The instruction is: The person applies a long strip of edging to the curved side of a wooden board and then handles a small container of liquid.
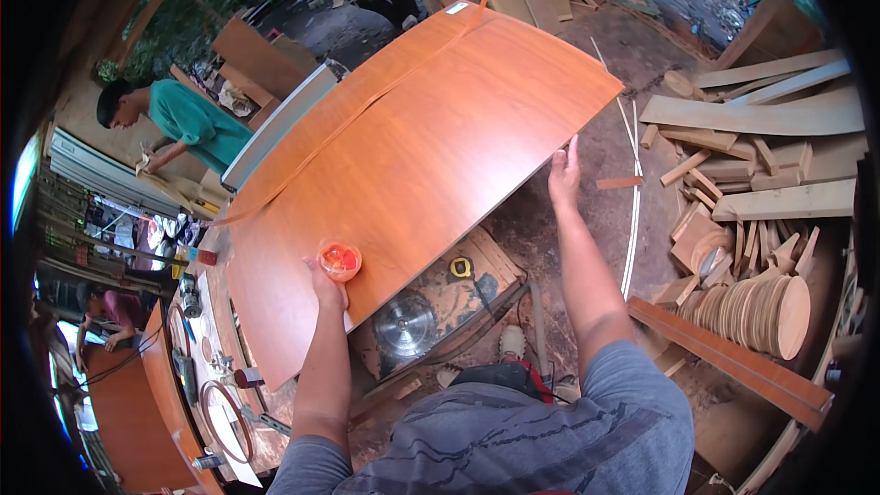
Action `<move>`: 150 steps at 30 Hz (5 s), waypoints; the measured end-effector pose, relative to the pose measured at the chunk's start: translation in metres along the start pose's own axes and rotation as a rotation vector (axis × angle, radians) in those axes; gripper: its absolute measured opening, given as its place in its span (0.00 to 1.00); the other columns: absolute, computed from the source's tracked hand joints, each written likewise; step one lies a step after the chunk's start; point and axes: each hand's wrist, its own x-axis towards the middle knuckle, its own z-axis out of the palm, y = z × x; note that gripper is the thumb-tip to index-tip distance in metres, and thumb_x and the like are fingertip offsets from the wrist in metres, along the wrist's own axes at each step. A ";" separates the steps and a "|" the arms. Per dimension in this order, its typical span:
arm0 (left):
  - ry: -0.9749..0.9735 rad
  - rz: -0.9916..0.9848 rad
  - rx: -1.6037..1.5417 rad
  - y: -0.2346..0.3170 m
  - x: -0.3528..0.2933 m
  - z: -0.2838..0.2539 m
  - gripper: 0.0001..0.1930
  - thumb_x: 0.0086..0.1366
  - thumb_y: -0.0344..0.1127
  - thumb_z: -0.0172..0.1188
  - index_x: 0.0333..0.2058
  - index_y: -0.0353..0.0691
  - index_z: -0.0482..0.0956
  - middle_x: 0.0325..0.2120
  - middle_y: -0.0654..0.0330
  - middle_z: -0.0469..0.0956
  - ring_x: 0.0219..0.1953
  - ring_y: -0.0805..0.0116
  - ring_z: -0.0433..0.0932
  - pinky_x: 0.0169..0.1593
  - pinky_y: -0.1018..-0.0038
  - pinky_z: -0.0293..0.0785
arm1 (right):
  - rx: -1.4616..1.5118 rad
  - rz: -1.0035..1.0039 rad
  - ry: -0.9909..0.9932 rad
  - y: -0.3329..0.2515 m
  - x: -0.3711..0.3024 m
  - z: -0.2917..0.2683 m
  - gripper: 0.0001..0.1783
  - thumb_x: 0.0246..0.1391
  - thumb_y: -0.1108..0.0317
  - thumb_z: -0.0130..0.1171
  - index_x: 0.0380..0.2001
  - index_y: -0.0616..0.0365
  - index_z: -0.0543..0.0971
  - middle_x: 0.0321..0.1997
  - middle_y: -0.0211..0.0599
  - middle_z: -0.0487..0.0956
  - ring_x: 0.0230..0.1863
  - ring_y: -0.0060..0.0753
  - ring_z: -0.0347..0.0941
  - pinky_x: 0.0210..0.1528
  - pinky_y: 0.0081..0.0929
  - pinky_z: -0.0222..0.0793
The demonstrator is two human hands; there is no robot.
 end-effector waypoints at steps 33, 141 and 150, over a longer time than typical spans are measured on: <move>0.001 -0.004 -0.003 0.001 0.000 0.001 0.37 0.68 0.64 0.32 0.56 0.35 0.64 0.55 0.55 0.67 0.59 0.62 0.64 0.64 0.65 0.56 | -0.077 -0.038 0.032 -0.002 -0.006 -0.001 0.55 0.48 0.26 0.47 0.64 0.61 0.57 0.50 0.49 0.70 0.51 0.43 0.69 0.55 0.36 0.63; -0.051 0.040 -0.048 0.000 0.000 0.014 0.38 0.67 0.66 0.32 0.55 0.34 0.65 0.53 0.54 0.70 0.56 0.61 0.67 0.62 0.65 0.60 | -0.139 -0.007 -0.059 -0.011 -0.023 -0.012 0.53 0.48 0.28 0.50 0.63 0.63 0.59 0.63 0.59 0.62 0.66 0.51 0.55 0.66 0.39 0.49; -0.214 -0.118 -0.310 0.031 -0.027 0.002 0.35 0.65 0.68 0.34 0.43 0.38 0.71 0.32 0.54 0.76 0.36 0.62 0.78 0.39 0.66 0.78 | 0.374 -0.088 -0.198 -0.108 -0.108 0.018 0.45 0.58 0.41 0.49 0.67 0.60 0.48 0.67 0.51 0.58 0.68 0.46 0.52 0.65 0.40 0.50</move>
